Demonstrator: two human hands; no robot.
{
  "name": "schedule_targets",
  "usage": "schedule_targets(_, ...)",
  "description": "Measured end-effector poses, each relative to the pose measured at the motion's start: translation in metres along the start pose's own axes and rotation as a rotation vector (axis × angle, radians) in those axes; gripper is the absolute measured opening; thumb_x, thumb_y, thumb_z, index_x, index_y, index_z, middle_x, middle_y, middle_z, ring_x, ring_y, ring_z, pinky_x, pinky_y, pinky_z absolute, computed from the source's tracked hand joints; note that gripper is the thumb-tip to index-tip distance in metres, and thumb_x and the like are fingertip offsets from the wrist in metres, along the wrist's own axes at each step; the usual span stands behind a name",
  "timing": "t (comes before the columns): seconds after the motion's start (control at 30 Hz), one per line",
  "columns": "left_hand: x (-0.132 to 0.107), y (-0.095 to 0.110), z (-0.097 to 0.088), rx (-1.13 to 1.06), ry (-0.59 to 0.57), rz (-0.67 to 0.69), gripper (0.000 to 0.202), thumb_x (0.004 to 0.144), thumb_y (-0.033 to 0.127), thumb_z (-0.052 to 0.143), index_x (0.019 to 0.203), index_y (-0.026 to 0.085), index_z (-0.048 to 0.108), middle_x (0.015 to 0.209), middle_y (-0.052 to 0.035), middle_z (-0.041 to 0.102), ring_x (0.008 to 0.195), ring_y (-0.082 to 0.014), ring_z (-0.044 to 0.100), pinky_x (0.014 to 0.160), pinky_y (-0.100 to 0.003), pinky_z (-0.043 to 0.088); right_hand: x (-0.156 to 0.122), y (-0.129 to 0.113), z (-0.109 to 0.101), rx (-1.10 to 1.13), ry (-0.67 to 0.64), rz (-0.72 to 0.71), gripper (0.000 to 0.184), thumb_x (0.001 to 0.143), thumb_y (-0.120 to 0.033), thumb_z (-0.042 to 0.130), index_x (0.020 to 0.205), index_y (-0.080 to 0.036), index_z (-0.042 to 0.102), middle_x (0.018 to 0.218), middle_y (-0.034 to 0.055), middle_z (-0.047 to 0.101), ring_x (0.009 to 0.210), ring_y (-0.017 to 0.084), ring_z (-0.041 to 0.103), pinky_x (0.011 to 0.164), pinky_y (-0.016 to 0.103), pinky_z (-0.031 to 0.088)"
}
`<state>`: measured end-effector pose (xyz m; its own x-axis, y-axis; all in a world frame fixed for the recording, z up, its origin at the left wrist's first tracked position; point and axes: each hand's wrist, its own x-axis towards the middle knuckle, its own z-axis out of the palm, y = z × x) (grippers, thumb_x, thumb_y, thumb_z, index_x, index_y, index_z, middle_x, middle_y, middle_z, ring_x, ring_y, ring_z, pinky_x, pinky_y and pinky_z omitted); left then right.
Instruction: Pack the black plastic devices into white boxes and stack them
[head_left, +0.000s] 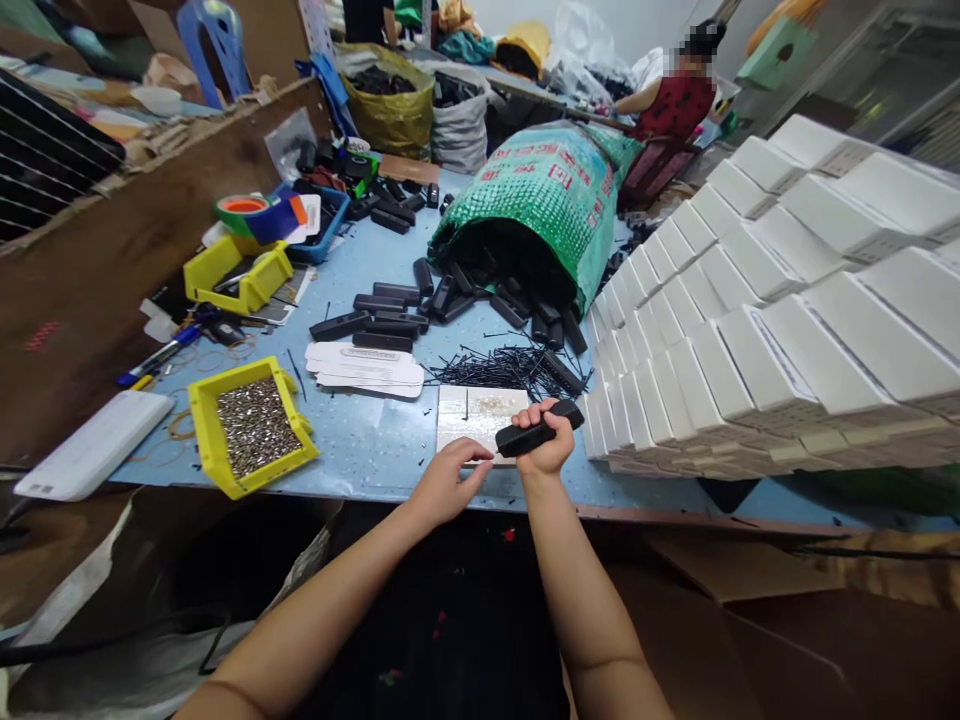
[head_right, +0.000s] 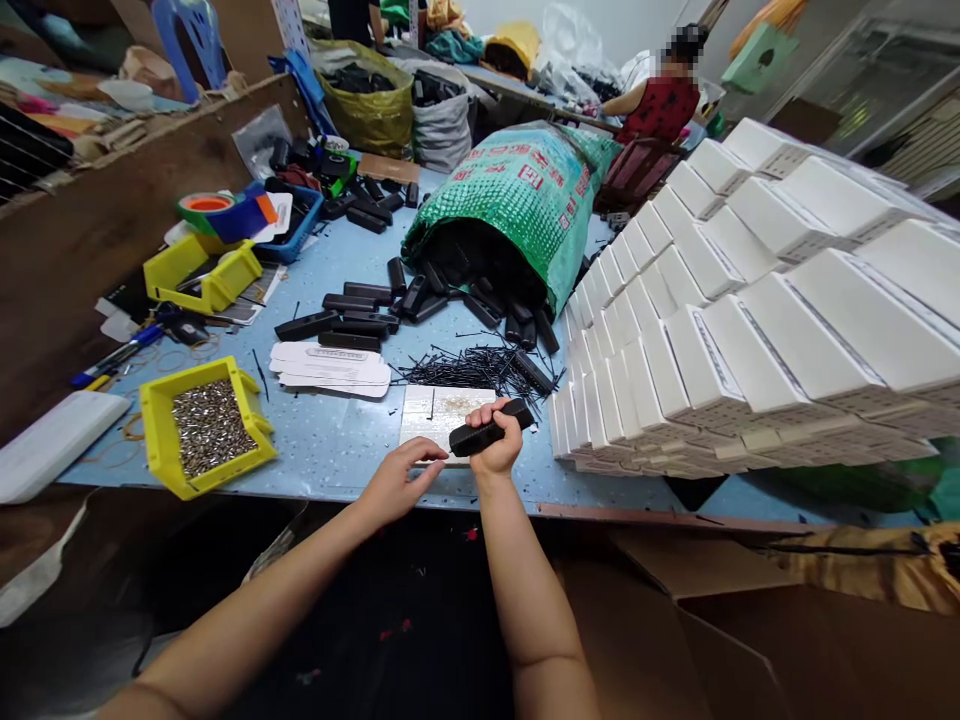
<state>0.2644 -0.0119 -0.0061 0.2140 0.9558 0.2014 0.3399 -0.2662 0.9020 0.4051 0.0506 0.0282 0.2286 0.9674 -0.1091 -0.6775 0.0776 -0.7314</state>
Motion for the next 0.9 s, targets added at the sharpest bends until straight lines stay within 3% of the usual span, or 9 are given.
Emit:
schedule_targets(0.13, 0.006, 0.021, 0.008, -0.021, 0.010, 0.025, 0.012, 0.089, 0.023, 0.051, 0.087, 0.018, 0.062, 0.086, -0.0054, 0.064, 0.083, -0.0168, 0.059, 0.077, -0.030, 0.047, -0.011, -0.010, 0.008, 0.012, -0.012, -0.011, 0.021, 0.057, -0.029, 0.056, 0.071, -0.020, 0.043, 0.053, -0.0066, 0.039, 0.047, 0.008, 0.041, 0.053, 0.023, 0.041)
schedule_targets(0.4, 0.002, 0.025, 0.005, -0.042, 0.021, -0.042, 0.018, 0.088, 0.019, 0.051, 0.077, 0.017, 0.065, 0.076, -0.0030, 0.069, 0.073, -0.0149, 0.062, 0.072, -0.026, 0.046, -0.021, -0.011, 0.008, 0.014, -0.085, -0.012, 0.020, 0.058, -0.028, 0.055, 0.071, -0.020, 0.042, 0.054, -0.0065, 0.039, 0.047, 0.008, 0.041, 0.052, 0.024, 0.039)
schedule_targets(0.57, 0.002, 0.027, 0.009, -0.002, 0.055, -0.021, 0.019, 0.088, 0.016, 0.051, 0.076, 0.017, 0.066, 0.076, -0.0038, 0.070, 0.072, -0.0154, 0.063, 0.071, -0.026, 0.047, -0.023, -0.010, 0.011, 0.005, -0.025, -0.032, 0.021, 0.057, -0.028, 0.055, 0.070, -0.020, 0.042, 0.052, -0.0069, 0.039, 0.046, 0.008, 0.041, 0.052, 0.023, 0.039)
schedule_targets(0.9, -0.001, 0.012, 0.016, 0.133, 0.125, 0.036, 0.020, 0.088, 0.013, 0.049, 0.077, 0.016, 0.065, 0.075, -0.0051, 0.068, 0.072, -0.0171, 0.062, 0.070, -0.029, 0.049, -0.021, 0.001, 0.014, 0.022, 0.159, -0.041, 0.024, 0.056, -0.026, 0.059, 0.072, -0.019, 0.043, 0.053, -0.0071, 0.043, 0.047, 0.008, 0.043, 0.051, 0.022, 0.039)
